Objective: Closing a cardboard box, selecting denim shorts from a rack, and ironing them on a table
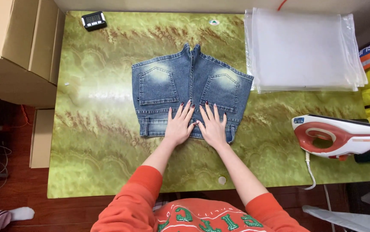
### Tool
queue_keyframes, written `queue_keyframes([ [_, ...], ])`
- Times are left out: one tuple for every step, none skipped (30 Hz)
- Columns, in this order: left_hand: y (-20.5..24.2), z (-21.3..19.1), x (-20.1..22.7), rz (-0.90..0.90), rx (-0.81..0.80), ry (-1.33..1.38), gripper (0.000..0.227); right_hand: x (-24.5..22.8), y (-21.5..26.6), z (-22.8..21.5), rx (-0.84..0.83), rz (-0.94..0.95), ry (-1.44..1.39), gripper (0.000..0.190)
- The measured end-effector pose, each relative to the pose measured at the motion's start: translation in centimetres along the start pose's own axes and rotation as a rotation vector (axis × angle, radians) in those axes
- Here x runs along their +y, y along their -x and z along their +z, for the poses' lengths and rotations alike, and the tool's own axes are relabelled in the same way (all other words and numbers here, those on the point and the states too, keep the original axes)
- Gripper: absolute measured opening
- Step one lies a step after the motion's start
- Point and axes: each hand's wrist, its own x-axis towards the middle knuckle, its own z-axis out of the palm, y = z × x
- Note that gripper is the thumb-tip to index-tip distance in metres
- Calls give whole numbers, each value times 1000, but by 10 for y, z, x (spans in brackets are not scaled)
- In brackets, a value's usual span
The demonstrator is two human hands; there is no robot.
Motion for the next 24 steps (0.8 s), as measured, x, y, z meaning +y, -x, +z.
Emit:
queue_keyframes([
  [-1,-1,-3,2,1,2,61,5,-1,-2,1,1,2,53],
  [0,-1,-5,1,-18,8,63,8,2,-4,-2,-6,2,55],
  [1,-2,-6,1,-36,14,64,13,6,-6,-5,-13,2,57],
  [4,-3,-4,14,-43,21,64,16,8,-4,-7,4,6,57],
  [6,-4,-2,-6,-53,23,64,20,11,-3,-9,7,10,59],
  [2,-8,-1,-9,-56,20,64,25,10,-5,4,21,17,61],
  [0,-11,-2,22,-56,22,64,29,10,-6,17,48,22,61],
  [0,-11,-1,-2,-84,26,65,34,14,-6,39,50,62,60],
  [-1,-11,-1,-26,-113,28,65,39,19,-6,60,53,104,59],
  [-1,-10,0,14,-122,36,65,46,25,-9,66,93,112,59],
  [0,-8,0,1,-95,36,65,52,31,-12,51,132,115,60],
  [-2,-7,-1,-14,-66,35,65,59,36,-15,38,168,116,60],
  [-1,-7,0,24,-72,41,65,65,44,-17,47,206,122,60],
  [0,-6,0,15,-48,24,65,71,50,-20,38,266,18,59],
  [0,-6,-2,5,-24,9,65,75,56,-22,33,324,-87,58],
  [0,-5,0,28,-26,14,65,84,66,-25,41,345,-83,58],
  [0,-4,1,22,-3,0,66,93,76,-28,195,401,-166,54],
  [2,-3,0,8,20,-17,66,100,84,-30,346,447,-251,50],
  [-1,-2,1,21,17,-14,66,109,95,-43,351,460,-248,50],
  [0,-1,1,11,23,2,66,115,108,-54,635,582,-303,45],
  [2,0,1,0,29,19,66,121,120,-65,922,700,-353,41],
  [1,1,2,3,24,18,66,139,133,-65,921,706,-354,41],
  [0,1,3,-6,27,27,67,157,145,-66,1054,838,-417,52],
  [0,1,3,-18,31,34,67,175,157,-65,1186,967,-482,63],
])
